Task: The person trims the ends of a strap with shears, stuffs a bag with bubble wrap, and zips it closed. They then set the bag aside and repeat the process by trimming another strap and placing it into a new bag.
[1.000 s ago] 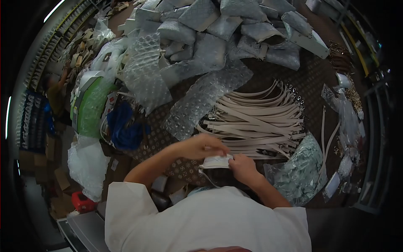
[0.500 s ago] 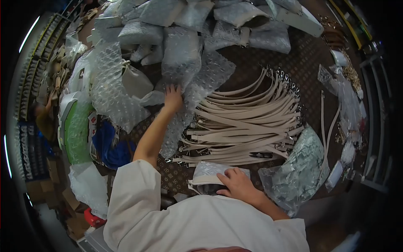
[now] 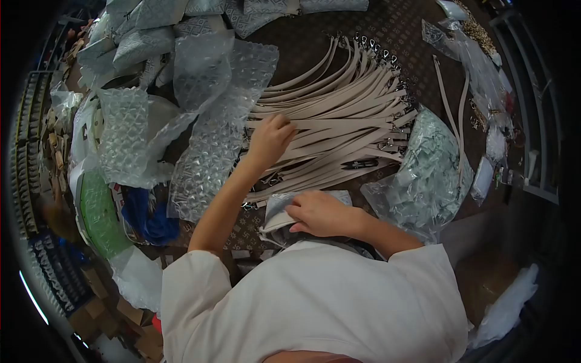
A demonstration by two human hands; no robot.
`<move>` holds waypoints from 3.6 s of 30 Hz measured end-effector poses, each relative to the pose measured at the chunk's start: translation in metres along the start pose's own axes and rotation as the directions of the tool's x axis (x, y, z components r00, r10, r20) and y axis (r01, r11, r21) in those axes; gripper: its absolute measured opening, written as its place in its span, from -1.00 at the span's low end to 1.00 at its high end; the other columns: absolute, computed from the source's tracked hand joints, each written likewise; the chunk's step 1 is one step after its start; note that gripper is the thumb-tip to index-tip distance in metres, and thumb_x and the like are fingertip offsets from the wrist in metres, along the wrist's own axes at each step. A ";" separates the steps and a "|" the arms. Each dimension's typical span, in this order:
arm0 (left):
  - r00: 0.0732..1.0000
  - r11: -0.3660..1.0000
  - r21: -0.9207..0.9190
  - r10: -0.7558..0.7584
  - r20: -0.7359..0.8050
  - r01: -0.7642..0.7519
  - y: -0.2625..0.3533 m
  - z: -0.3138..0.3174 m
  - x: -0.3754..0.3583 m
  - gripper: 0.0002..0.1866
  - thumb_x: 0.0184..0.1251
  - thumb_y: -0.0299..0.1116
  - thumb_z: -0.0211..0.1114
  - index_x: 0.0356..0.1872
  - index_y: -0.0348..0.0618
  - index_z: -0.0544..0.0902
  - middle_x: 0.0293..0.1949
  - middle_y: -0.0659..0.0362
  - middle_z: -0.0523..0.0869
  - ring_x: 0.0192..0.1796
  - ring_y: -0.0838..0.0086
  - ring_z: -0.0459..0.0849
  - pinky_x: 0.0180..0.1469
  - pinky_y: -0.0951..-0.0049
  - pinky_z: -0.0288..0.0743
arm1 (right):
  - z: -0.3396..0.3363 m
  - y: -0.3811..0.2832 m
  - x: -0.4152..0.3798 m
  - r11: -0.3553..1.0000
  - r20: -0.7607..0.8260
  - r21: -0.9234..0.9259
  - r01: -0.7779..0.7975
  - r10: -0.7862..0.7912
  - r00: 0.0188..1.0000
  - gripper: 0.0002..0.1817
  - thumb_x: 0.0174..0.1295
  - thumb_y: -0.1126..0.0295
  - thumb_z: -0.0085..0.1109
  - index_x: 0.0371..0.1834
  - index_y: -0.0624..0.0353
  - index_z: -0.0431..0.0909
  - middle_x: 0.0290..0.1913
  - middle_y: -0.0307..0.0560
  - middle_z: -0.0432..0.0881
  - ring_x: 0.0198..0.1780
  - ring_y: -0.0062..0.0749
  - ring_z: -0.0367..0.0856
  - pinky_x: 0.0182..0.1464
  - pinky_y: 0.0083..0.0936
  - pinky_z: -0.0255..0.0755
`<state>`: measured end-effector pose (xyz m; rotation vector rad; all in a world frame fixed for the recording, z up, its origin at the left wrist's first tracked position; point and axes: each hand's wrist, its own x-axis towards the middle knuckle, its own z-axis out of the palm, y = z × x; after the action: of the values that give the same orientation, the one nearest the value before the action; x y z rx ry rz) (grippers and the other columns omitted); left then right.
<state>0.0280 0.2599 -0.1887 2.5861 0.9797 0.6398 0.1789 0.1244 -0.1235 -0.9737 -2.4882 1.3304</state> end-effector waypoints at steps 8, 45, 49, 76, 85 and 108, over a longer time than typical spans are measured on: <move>0.993 0.981 0.154 -0.118 -0.014 0.119 0.010 0.032 0.012 -0.77 -0.08 -0.41 0.32 -0.34 -0.14 0.52 -0.29 0.11 0.49 -0.18 0.22 0.48 -0.18 0.26 0.40 | -0.005 0.005 -0.047 0.976 -0.255 0.038 -0.213 0.216 0.943 -0.63 0.09 0.18 0.16 -0.15 0.23 0.49 -0.25 0.04 0.50 -0.20 -0.04 0.50 -0.14 -0.28 0.38; 0.850 0.647 -0.571 -0.259 0.459 0.505 0.171 -0.172 -0.101 -0.83 0.27 -0.52 0.10 -0.17 -0.33 0.57 -0.45 0.26 0.60 -0.41 0.65 0.50 -0.38 0.65 0.36 | -0.086 -0.060 -0.132 0.990 -0.648 -0.139 -0.013 -0.081 0.757 -0.84 -0.04 0.44 0.30 -0.56 0.28 0.53 -0.65 -0.17 0.46 -0.59 -0.48 0.40 -0.52 -0.56 0.24; 0.813 0.369 -0.729 -0.167 0.558 0.577 0.152 -0.143 -0.118 -0.79 0.31 -0.35 0.14 -0.22 -0.32 0.58 -0.47 0.24 0.56 -0.46 0.59 0.50 -0.38 0.59 0.38 | -0.089 -0.078 -0.118 0.806 -0.620 -0.589 -0.058 -0.405 0.673 -0.84 -0.09 0.43 0.31 -0.54 0.22 0.51 -0.59 -0.15 0.47 -0.51 -0.33 0.46 -0.39 -0.46 0.33; 0.683 0.918 -0.395 -0.305 -0.664 0.025 0.190 -0.148 -0.081 -0.76 0.35 -0.47 -0.01 -0.02 -0.29 0.48 -0.41 0.22 0.53 -0.38 0.50 0.50 -0.36 0.53 0.37 | -0.029 -0.094 -0.104 0.980 -0.494 0.177 0.095 0.005 0.869 -0.79 0.09 0.38 0.22 -0.28 0.29 0.54 -0.52 -0.08 0.52 -0.57 -0.36 0.44 -0.51 -0.58 0.29; 0.846 0.188 -0.833 0.016 0.533 0.521 0.202 -0.140 -0.113 -0.48 0.41 -0.06 -0.16 -0.32 -0.43 0.51 -0.68 0.27 0.43 -0.73 0.72 0.30 -0.67 0.70 0.12 | -0.060 -0.048 -0.114 0.979 -0.495 -0.104 0.174 -0.203 0.845 -0.81 0.19 0.39 0.12 -0.34 0.33 0.56 -0.58 -0.23 0.50 -0.61 -0.68 0.34 -0.56 -0.67 0.23; 0.866 0.399 -0.917 -0.454 -0.210 -0.014 0.211 -0.121 -0.098 -0.62 0.39 -0.28 -0.09 0.03 -0.41 0.40 -0.37 0.13 0.55 -0.26 0.39 0.53 -0.17 0.39 0.37 | 0.003 -0.082 -0.081 0.517 0.080 0.831 -0.207 0.257 0.963 -0.71 0.29 0.27 -0.05 -0.33 0.28 0.55 -0.57 -0.19 0.50 -0.63 -0.60 0.38 -0.56 -0.68 0.27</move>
<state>0.0171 0.0556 -0.0252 1.3010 0.7389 1.2717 0.2023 0.0408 -0.0475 -1.0382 -1.3182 2.2040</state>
